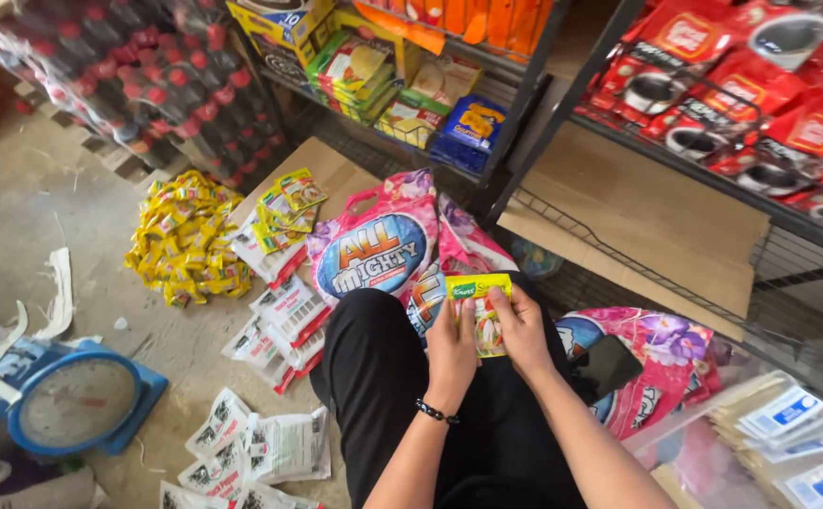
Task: Stocking small packets of seasoning and coffee onto grocery store shelves from a box on the floor.
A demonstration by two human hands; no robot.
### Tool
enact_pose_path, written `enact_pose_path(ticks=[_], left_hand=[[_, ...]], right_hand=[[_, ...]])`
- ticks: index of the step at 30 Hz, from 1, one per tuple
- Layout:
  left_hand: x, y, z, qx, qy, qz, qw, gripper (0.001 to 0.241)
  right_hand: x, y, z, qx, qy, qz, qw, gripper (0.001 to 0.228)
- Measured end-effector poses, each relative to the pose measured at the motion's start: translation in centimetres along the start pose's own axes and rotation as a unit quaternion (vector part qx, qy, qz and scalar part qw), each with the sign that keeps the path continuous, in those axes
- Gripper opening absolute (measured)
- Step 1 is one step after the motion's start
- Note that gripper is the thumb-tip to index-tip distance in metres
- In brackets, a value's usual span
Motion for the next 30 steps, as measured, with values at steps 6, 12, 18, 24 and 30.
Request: enact_pose_path(ticks=[6, 12, 18, 24, 30], left_hand=[[-2.0, 0.4, -1.0, -0.104, -0.079, -0.038, 0.991, 0.025], [-4.6, 1.1, -3.1, -0.105, -0.076, -0.063, 0.990, 0.025], [-6.4, 4.3, -0.3, -0.126, -0.140, -0.052, 0.981, 0.026], [-8.7, 6.3, 0.9, -0.174, -0.141, -0.124, 0.967, 0.026], [-11.5, 6.9, 0.7, -0.082, -0.110, -0.223, 0.965, 0.024]], right_hand=[[2.3, 1.4, -4.2, -0.071, -0.038, 0.011, 0.997, 0.024], [5.1, 4.6, -5.1, -0.023, -0.011, 0.048, 0.999, 0.021], [6.4, 6.1, -7.4, -0.037, -0.034, 0.136, 0.989, 0.024], [9.0, 6.8, -10.2, 0.126, 0.084, 0.177, 0.973, 0.020], [9.4, 6.5, -13.2, 0.110, 0.038, 0.224, 0.968, 0.019]])
Point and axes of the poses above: each hand's wrist, its own y-axis away from the middle knuckle, its own x-axis out of the back of the hand, z = x × y, the point moved 7 cm from there along -y, towards the middle knuckle, and after that the axes turned 15 degrees about x, right-handed, at the moved point
